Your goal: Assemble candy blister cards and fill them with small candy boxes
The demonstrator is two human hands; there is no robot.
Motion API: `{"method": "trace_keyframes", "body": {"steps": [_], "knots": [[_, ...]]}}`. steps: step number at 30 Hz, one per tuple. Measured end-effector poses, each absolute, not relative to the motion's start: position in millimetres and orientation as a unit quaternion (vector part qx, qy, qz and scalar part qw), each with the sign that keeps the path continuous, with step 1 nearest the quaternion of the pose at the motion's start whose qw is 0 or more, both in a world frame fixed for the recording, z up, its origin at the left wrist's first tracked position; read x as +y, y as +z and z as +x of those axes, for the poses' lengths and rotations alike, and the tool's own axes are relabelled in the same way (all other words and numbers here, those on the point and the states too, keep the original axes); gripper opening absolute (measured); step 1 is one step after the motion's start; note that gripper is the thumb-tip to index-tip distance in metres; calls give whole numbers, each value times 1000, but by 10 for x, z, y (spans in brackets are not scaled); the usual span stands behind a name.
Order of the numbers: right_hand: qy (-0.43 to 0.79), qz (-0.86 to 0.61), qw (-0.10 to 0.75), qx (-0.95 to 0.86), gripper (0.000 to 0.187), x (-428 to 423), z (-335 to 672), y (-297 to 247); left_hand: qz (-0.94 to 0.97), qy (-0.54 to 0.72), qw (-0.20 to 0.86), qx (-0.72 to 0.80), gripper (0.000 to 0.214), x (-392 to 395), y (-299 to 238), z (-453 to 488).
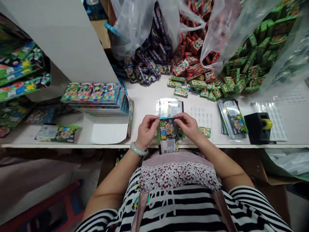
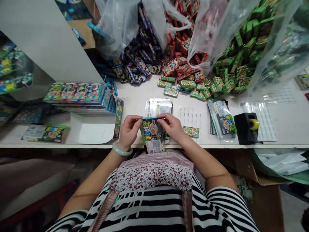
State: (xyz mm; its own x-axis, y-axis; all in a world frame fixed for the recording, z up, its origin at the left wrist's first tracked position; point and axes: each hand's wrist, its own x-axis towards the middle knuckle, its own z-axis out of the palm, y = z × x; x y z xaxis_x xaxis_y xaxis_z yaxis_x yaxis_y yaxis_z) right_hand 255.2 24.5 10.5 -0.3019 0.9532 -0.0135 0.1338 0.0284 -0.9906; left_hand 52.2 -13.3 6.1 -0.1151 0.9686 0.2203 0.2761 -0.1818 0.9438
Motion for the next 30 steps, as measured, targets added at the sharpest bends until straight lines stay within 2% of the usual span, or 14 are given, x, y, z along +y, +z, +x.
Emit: {"method": "trace_keyframes", "body": {"steps": [2,5,7,9,11,13,19,24,30], "knots": [[540,-436,361,-624,18,356,2534,123,559,519,336,552,18,-74,69,503],[573,-420,363,-603,18,491,2503,128,527,532,388,537,15,2,93,496],[585,-407,372,-595,25,526,2496,143,512,540,405,531,20,25,122,491],[565,-400,378,-615,24,520,2502,180,522,535,402,529,19,30,162,483],[533,-397,372,-648,14,496,2510,239,544,525,397,520,15,27,214,475],[515,-392,364,-670,16,487,2505,307,554,519,403,511,16,36,269,475],[582,-432,313,-614,19,639,2412,451,494,510,460,533,13,162,373,467],[612,-405,250,-631,17,650,2426,502,530,497,476,495,12,152,393,393],[523,-397,319,-683,15,496,2446,520,569,504,461,459,10,97,414,339]]}}
